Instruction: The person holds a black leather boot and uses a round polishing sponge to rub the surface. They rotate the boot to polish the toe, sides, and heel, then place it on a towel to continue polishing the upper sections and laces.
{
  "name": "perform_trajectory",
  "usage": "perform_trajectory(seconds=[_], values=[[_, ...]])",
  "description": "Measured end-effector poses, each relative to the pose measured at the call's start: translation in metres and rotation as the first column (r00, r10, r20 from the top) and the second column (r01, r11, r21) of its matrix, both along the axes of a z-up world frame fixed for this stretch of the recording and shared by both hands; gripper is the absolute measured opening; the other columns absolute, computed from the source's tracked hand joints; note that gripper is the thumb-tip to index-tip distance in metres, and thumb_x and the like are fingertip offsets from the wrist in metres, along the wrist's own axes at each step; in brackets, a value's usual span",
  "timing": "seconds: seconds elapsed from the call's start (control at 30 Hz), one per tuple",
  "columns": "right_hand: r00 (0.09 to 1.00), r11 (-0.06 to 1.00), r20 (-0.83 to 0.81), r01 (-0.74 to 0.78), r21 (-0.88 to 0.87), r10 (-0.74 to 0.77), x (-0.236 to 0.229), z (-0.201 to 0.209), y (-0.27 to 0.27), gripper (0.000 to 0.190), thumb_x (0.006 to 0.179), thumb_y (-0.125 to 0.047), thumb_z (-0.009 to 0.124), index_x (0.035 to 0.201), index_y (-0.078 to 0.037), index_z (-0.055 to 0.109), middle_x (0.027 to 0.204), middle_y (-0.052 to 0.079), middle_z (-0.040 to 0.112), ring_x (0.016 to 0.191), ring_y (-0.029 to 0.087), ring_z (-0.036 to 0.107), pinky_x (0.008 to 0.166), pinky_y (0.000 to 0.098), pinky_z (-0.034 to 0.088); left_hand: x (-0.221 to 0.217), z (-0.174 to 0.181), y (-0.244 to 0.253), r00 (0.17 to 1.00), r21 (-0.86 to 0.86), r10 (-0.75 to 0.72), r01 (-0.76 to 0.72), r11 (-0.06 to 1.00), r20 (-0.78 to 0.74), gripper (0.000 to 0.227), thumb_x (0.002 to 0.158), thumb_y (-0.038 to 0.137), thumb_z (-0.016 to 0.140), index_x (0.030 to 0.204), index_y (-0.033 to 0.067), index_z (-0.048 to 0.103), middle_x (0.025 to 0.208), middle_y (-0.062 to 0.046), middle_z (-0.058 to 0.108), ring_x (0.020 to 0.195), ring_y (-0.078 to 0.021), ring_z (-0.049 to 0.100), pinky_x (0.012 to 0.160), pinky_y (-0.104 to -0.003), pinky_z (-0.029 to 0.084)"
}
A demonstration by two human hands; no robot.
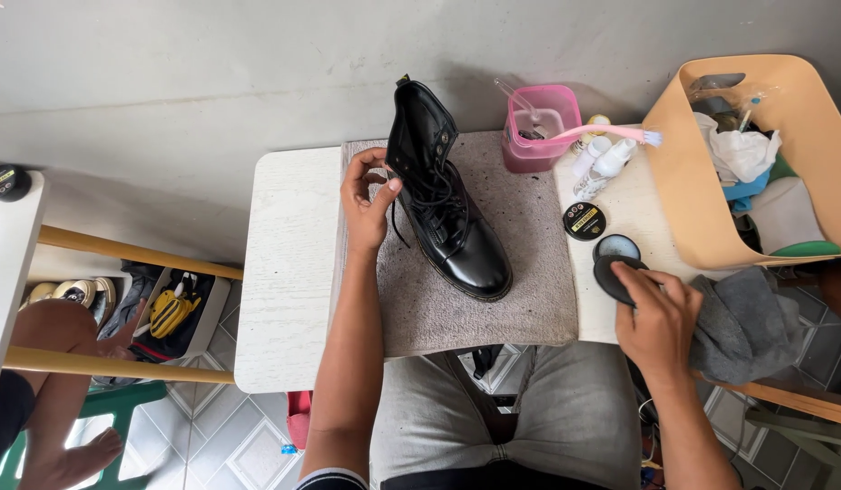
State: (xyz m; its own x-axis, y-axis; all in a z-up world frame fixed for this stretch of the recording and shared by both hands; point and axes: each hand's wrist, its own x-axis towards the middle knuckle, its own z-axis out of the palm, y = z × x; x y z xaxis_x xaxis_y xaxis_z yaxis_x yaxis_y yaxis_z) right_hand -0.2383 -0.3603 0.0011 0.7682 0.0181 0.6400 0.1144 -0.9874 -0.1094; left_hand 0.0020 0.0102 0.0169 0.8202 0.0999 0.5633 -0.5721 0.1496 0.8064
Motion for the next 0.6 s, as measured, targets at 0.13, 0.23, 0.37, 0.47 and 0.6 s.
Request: perform_trajectory(seconds=[0.13,0.23,0.37,0.47,0.6], values=[[0.993,0.997,0.117,0.017,-0.07,-0.009,0.009,0.001,0.011,0.037,0.099,0.001,0.068,0.131,-0.015,0.077,0.124,0.004,0.077,0.119,0.024,0.063,0.101,0.0429,0.037,0.0,-0.003,0.0,1.0,0.029,0.009,-0.009,1.0,0.006,0.053,0.08,0.032,0.085,0.121,0.0042,0.067,0.101,-0.01,0.066,0.102,-0.0211,0.059,0.085,-0.033,0.045],[0.998,0.993,0.008,0.058,-0.103,-0.058,0.013,-0.005,0.013,0.035,0.098,-0.004,0.066,0.128,-0.02,0.076,0.127,-0.003,0.076,0.124,0.018,0.061,0.101,0.0389,0.034,0.001,-0.006,-0.002,1.0,0.065,0.017,-0.017,0.998,0.006,0.055,0.077,0.031,0.089,0.121,0.0056,0.067,0.105,-0.009,0.066,0.103,-0.0217,0.061,0.084,-0.034,0.046],[0.998,0.998,-0.04,0.04,-0.039,-0.042,0.015,-0.004,0.008,0.032,0.098,-0.004,0.066,0.124,-0.018,0.077,0.12,-0.002,0.077,0.122,0.019,0.062,0.101,0.0402,0.035,-0.001,-0.005,-0.004,1.0,0.084,0.018,-0.018,0.996,0.007,0.058,0.076,0.031,0.092,0.123,0.007,0.066,0.109,-0.008,0.064,0.106,-0.0215,0.06,0.086,-0.035,0.046],[0.998,1.0,-0.059,0.03,-0.009,-0.031,0.016,-0.003,0.006,0.031,0.098,-0.003,0.066,0.123,-0.017,0.077,0.117,0.0,0.077,0.121,0.02,0.062,0.101,0.041,0.036,-0.003,-0.004,-0.003,1.0,0.105,0.015,-0.016,0.994,0.011,0.059,0.077,0.03,0.092,0.124,0.0074,0.066,0.11,-0.008,0.062,0.108,-0.0223,0.059,0.087,-0.036,0.046],[0.995,0.983,-0.104,0.019,0.184,0.0,0.013,0.014,0.01,0.034,0.093,0.005,0.07,0.12,-0.014,0.079,0.108,0.003,0.077,0.117,0.023,0.065,0.098,0.0399,0.042,-0.011,0.005,-0.006,0.997,0.175,0.022,-0.035,0.984,0.074,0.088,0.074,0.043,0.095,0.144,0.0123,0.052,0.128,-0.012,0.059,0.117,-0.0256,0.057,0.092,-0.039,0.046]])
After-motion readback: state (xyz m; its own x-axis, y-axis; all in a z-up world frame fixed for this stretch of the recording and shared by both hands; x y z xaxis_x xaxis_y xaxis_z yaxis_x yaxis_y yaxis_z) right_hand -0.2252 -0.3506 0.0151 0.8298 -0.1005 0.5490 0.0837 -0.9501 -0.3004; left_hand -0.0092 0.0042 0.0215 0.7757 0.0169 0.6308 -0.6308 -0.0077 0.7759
